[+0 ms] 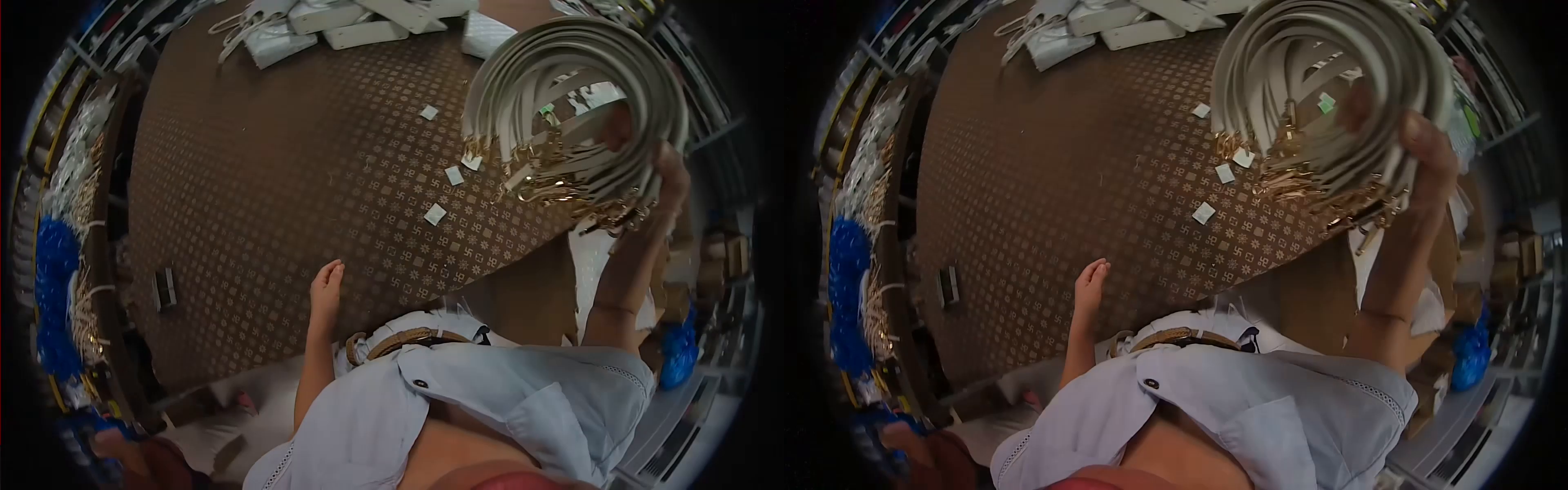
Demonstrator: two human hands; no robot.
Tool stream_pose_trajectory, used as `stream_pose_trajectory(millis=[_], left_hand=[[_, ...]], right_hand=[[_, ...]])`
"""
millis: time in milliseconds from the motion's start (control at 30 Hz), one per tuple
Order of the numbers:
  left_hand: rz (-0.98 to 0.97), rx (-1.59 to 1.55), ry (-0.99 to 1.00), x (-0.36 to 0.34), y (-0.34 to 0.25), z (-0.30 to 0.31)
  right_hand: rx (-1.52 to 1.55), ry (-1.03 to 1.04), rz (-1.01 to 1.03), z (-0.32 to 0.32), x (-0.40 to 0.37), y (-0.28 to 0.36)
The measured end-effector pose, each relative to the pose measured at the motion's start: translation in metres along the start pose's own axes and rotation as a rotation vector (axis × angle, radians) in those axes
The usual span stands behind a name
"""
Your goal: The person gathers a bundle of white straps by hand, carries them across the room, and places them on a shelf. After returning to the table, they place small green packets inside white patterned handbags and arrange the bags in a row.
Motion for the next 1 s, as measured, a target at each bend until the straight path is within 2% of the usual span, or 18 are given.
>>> stream_pose_trajectory(millis=[67,167,200,267,300,333,400,433,567,600,633,700,767,800,867,900,967,1000], left_hand=[[0.144,-0.044,0.058,-0.003,-0.003,0.009],[0.222,0.024,0.186,0.002,-0.013,0.011],[0.202,0.049,0.270,0.006,-0.016,0.003],[0.051,-0.013,0.417,0.010,-0.026,-0.019],[0.042,0.016,0.489,0.006,-0.036,-0.032],[-0.088,0.025,0.560,-0.002,-0.063,-0.049],[-0.350,0.041,0.668,-0.025,-0.120,-0.080],[-0.481,0.049,0.706,-0.042,-0.149,-0.094],[-0.885,0.041,1.041,-0.139,-0.243,-0.170],[-1.005,0.021,1.169,-0.171,-0.257,-0.194],[-1.124,-0.016,1.324,-0.211,-0.260,-0.222],[-1.070,0.038,1.760,-0.297,-0.238,-0.279],[-0.672,0.233,2.247,-0.385,-0.188,-0.324],[-0.635,0.258,2.290,-0.418,-0.164,-0.338],[0.278,0.568,2.854,-0.489,-0.098,-0.338],[0.349,0.623,2.882,-0.511,-0.071,-0.336],[0.643,0.671,2.972,-0.548,-0.031,-0.329],[0.508,0.680,2.979,-0.561,-0.013,-0.331]], right_hand=[[0.151,-0.357,0.166,-0.038,-0.047,0.055],[-0.161,-0.369,0.159,-0.041,-0.106,0.104],[-0.194,-0.153,-0.029,-0.032,-0.122,0.113],[-0.282,-0.299,-0.288,-0.047,-0.169,0.121],[-0.258,-0.508,-0.405,-0.050,-0.201,0.120],[-0.233,-0.680,-0.428,-0.085,-0.208,0.134],[-0.146,-0.697,-0.658,-0.093,-0.244,0.134],[-0.140,-0.748,-0.648,-0.096,-0.261,0.136],[-0.158,-0.608,-0.794,-0.100,-0.328,0.135],[-0.178,-0.470,-1.067,-0.100,-0.362,0.119],[-0.107,-0.361,-1.166,-0.107,-0.389,0.111],[-0.017,-0.274,-1.262,-0.118,-0.435,0.110],[0.077,-0.039,-1.114,-0.136,-0.463,0.128],[-0.113,0.061,-1.134,-0.131,-0.482,0.141],[-0.270,0.118,-1.199,-0.113,-0.521,0.176],[-0.443,0.208,-1.251,-0.109,-0.544,0.191],[-0.531,0.126,-1.197,-0.097,-0.580,0.227],[-0.691,0.217,-1.333,-0.090,-0.598,0.237]])
Point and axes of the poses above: each hand's wrist, its own x-axis towards the middle knuckle, its own z-axis out of the back of the hand, y = z × x, the point moved 5 cm from there along x, towards the middle knuckle, and after that the axes turned 6 degrees about x, right-handed, at the moved point
